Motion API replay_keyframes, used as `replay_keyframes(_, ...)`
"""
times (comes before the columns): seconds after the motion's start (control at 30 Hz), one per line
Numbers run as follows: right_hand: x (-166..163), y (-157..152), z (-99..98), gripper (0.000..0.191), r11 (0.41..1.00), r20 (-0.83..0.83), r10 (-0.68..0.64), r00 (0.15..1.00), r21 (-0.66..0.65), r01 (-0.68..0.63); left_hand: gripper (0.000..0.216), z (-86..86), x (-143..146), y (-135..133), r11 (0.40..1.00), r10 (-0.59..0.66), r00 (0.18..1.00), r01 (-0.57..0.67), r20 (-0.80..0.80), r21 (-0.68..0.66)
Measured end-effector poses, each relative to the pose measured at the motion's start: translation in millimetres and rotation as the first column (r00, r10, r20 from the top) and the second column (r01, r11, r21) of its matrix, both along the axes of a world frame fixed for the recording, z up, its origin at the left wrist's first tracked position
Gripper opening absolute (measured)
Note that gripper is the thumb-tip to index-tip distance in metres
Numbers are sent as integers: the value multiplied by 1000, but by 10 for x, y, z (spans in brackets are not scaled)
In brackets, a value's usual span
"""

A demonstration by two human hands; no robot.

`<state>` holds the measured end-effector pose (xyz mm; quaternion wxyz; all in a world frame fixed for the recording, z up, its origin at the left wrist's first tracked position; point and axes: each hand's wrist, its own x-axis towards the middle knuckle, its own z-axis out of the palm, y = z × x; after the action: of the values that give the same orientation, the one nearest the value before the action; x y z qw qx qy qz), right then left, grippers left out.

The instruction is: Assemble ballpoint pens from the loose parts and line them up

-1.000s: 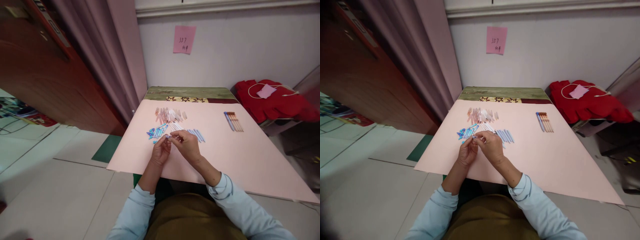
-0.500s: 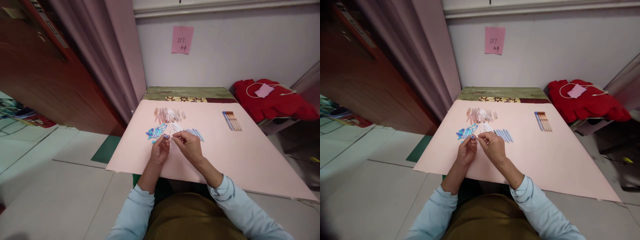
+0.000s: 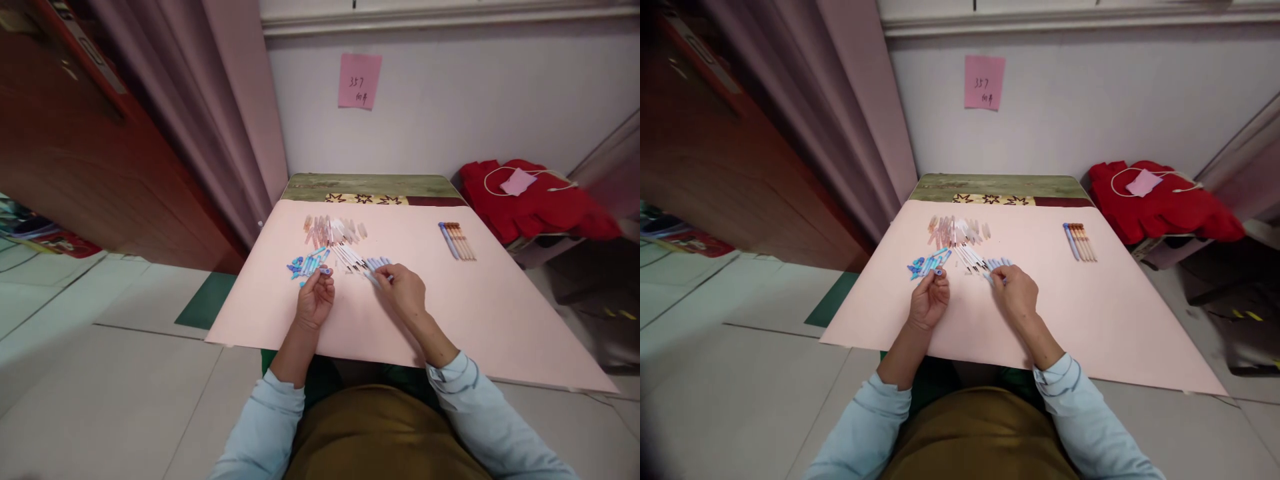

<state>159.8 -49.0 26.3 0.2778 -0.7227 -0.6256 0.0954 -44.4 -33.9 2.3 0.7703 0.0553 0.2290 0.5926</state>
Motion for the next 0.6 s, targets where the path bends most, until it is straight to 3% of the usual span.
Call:
replay_keyframes(0.17,-46,-5,-52,21,997,90,40,995,-67,-34,20,-7,1,10,1000,-12,1000,12,-12,4)
replay_keyframes(0.6,-182,125,-143,21,987,151,151,977,-73,-142,25,-17,-1,26,1000,-24,999,24,-23,-10)
